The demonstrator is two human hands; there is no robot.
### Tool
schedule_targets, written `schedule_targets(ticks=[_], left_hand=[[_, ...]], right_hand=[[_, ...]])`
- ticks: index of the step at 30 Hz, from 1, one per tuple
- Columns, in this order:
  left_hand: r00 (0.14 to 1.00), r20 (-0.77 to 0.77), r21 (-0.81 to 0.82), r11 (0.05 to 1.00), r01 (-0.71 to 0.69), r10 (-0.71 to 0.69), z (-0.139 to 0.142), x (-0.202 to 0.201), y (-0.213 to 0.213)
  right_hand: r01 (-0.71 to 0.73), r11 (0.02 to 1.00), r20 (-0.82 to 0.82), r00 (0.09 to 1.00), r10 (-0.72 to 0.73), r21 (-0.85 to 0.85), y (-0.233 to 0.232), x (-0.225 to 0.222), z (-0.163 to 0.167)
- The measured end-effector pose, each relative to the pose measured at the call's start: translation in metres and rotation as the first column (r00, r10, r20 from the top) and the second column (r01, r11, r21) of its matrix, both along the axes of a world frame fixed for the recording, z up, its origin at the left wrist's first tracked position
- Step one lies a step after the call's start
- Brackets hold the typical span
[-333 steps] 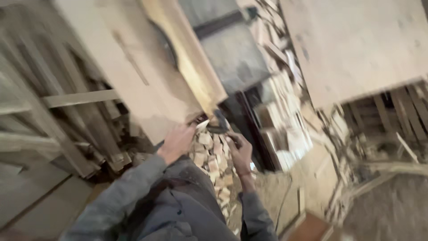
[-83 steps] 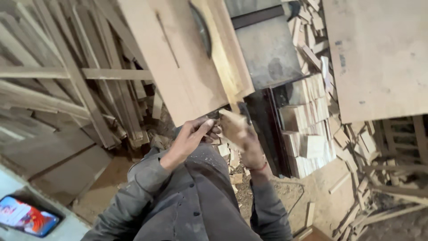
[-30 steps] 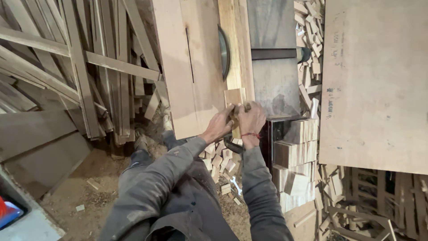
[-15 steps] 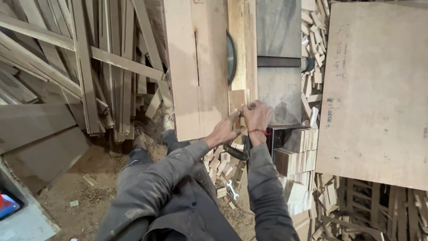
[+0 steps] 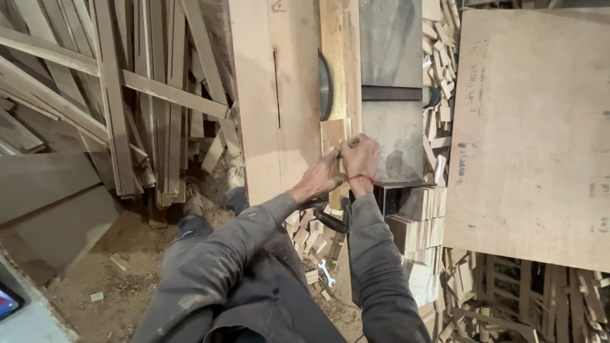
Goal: The person cuts small wood blocks on a table saw, guiding each piece against the fence and blade by hand, then sets the cut pieces aside and stacks finished blocks. At one point the person briefly handles a phone before resuming cutting.
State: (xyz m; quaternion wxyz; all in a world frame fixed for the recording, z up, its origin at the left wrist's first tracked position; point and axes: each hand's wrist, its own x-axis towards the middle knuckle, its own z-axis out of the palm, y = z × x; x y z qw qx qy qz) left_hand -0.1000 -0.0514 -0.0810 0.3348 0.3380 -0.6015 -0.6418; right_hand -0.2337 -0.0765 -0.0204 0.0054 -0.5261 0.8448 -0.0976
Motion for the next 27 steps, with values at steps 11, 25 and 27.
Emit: schedule_targets(ticks=[11, 25, 27], left_hand=[[0.999, 0.021, 0.049, 0.998, 0.025, -0.026, -0.003, -0.001, -0.020], [0.998, 0.055, 0.174, 0.985, 0.014, -0.023, 0.002, -0.008, -0.032], [0.997, -0.069, 0.044, 0.999, -0.025, 0.028, 0.002, -0.010, -0.025]], right_hand=[[-0.073, 0.990, 0.012, 0.997, 0.075, -0.117, -0.019, 0.000, -0.011], [-0.036, 0.990, 0.017, 0.999, 0.039, -0.137, -0.037, -0.005, -0.016], [-0.020, 0.991, 0.020, 1.000, 0.022, -0.131, -0.039, -0.006, -0.016]])
